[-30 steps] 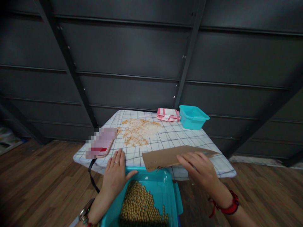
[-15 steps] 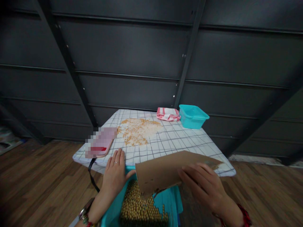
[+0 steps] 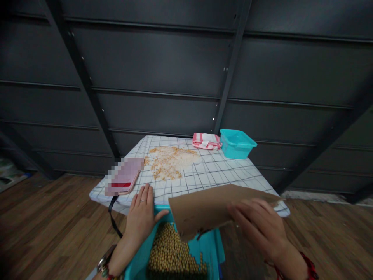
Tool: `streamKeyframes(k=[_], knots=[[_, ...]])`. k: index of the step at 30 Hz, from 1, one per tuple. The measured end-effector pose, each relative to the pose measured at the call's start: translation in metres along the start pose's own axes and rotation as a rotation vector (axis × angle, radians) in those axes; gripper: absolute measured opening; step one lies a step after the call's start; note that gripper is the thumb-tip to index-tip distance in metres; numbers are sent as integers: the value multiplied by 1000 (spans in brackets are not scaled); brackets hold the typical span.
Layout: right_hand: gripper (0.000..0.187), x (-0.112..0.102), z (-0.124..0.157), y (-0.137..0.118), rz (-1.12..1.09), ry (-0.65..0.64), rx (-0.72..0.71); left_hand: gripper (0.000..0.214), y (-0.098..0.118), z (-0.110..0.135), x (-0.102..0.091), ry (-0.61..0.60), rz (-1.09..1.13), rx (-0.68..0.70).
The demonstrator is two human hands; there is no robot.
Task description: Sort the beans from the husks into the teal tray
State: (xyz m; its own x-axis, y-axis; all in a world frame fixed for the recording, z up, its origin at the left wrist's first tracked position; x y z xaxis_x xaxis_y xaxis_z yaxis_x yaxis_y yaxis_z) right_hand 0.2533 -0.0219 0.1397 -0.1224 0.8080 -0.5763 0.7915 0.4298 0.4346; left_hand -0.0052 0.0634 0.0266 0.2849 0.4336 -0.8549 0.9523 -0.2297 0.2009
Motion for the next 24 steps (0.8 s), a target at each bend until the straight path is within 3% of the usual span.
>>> streamKeyframes(k=[4,11,24], knots=[[44,7,-14,13,118,126,-35,71,3,4,0,2,-8,2],[40,24,-16,4,136,62,-155,75,9,2,-1,6,-21,-12],[49,54,-20,28,209,159,-112,84,5,13,4,5,19,26]])
Point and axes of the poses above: each hand's wrist, its own z-axis away from the middle knuckle, its own x-axis out of the palm, y = z × x, the point moved 6 cm from there along -z, towards the middle knuckle, and after that the axes turned 13 degrees about z, right-handed, at the moved point
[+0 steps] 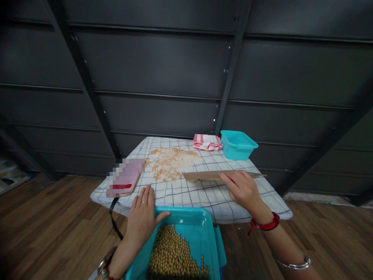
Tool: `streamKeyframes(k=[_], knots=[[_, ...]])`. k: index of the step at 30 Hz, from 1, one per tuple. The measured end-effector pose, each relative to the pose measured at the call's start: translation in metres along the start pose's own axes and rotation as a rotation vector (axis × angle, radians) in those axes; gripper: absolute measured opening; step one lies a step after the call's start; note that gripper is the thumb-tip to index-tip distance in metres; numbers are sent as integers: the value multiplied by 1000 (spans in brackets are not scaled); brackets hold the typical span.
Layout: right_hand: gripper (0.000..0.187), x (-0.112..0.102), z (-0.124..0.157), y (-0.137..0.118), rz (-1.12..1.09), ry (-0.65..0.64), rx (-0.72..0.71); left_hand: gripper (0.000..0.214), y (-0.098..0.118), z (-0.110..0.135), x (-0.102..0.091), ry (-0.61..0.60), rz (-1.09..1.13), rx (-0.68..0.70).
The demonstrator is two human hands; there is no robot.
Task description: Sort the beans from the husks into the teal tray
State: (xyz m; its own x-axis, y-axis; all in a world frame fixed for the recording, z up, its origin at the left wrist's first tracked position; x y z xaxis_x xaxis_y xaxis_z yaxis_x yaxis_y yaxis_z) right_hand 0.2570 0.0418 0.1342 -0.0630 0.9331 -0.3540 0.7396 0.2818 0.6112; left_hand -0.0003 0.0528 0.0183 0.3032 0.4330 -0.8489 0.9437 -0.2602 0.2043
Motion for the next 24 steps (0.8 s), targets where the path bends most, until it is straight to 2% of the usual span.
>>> streamKeyframes(k=[5,12,19,24], knots=[[46,10,-16,5,-27,32,22,85,3,0,-3,7,-17,0],[40,25,-39,-8,-93,11,17,85,4,-1,-17,1,-37,-6],[40,12,-40,-13,-150,48,-1,86,3,0,-21,-15,-75,-6],[44,2,-35,-15,-172,29,-20,86,4,1,-20,8,-82,15]])
Point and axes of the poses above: each hand's wrist, its own z-axis away from the middle knuckle, its own x-axis out of the palm, y = z × x, the point moved 6 cm from there along -z, towards the middle knuckle, and after that the axes turned 13 degrees about z, right-handed, at the moved point
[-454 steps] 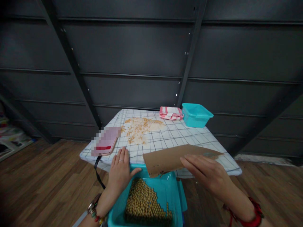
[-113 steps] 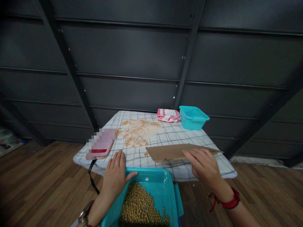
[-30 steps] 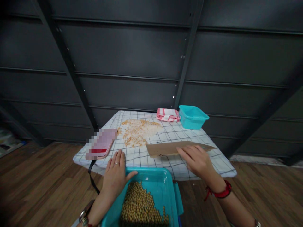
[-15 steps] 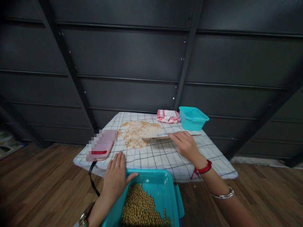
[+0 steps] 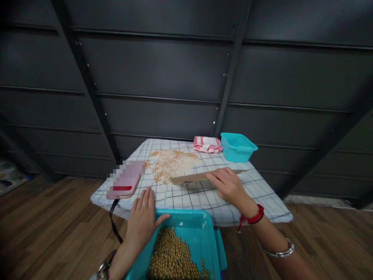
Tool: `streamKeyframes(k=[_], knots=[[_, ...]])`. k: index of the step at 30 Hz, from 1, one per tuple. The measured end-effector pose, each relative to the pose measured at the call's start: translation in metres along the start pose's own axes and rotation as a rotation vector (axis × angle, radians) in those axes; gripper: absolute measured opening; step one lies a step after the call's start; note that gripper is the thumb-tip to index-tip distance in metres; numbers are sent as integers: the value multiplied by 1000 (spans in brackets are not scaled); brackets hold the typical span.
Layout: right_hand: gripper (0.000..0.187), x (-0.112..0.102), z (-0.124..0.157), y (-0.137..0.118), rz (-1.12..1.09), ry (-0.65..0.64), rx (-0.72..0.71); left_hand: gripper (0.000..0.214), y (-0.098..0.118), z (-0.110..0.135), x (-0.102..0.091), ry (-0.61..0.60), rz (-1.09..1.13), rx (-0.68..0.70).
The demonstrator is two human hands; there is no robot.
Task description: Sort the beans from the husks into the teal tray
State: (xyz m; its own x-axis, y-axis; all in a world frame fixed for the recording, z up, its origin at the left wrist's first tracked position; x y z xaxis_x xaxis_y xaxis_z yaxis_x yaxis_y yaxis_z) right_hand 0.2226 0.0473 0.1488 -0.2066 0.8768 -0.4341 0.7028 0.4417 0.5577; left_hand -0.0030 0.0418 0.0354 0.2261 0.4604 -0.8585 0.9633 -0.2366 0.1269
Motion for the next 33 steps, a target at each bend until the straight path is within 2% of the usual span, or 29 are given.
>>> streamKeyframes(k=[6,15,26,33], knots=[[46,-7,4,3,-48,34,9,87,2,0,5,-2,19,-4],[41,12,-4,1,24,-5,43,86,-1,-1,6,4,15,1],[43,-12,7,0,-12,18,-2,89,3,-5,7,-22,-3,-8],[44,-3,4,2,46,2,19,88,3,-5,10,-23,-5,-18]])
Point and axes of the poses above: each hand's wrist, its own z-axis away from the middle knuckle, its own x-axis out of the palm, y = z × x, the point moved 6 cm from there along -z, towards the middle knuckle, and after that the axes turned 13 degrees about z, right-handed, at the moved point
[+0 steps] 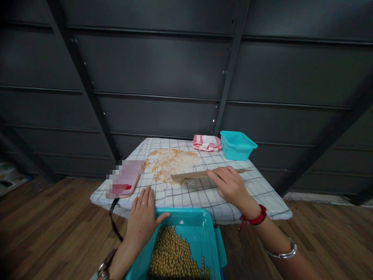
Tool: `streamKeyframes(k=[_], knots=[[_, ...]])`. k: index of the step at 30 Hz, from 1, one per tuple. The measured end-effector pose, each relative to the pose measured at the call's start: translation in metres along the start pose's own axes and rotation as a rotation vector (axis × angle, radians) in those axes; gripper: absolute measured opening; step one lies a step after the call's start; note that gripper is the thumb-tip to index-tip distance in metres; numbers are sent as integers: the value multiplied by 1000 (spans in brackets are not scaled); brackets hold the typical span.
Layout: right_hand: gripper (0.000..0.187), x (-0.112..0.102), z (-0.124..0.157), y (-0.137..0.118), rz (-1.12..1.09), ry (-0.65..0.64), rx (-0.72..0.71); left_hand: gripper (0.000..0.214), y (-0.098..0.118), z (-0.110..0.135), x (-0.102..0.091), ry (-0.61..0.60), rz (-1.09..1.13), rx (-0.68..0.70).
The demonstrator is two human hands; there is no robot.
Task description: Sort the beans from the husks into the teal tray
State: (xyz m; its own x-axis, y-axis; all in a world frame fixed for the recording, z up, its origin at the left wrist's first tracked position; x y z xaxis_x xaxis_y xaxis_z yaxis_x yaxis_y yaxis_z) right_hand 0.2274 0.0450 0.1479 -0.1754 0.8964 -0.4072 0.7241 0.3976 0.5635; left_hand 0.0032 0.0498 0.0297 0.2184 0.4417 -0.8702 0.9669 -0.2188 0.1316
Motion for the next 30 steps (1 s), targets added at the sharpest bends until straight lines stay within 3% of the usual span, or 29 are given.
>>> streamKeyframes(k=[4,15,25,30], knots=[[43,3,1,-4,7,-27,-17,88,0,0,0,5,-6,2],[51,-15,16,-4,-7,-23,17,87,-2,-1,4,21,53,0],[43,-10,6,-4,23,-21,5,87,-3,1,-2,17,68,-15],[47,-18,9,-9,4,-11,-3,87,-4,0,-4,-5,45,-14]])
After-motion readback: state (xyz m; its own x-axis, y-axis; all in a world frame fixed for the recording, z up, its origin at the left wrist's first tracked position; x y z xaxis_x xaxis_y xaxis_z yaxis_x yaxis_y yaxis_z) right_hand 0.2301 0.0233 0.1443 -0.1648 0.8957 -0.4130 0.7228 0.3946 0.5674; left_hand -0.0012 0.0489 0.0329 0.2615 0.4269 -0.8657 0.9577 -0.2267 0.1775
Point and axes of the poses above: each hand's wrist, its own z-axis away from the middle knuckle, its own x-axis out of the palm, y = z × x, the point moved 6 cm from there along -z, towards the middle knuckle, and after that the axes turned 13 degrees about z, right-handed, at the moved point
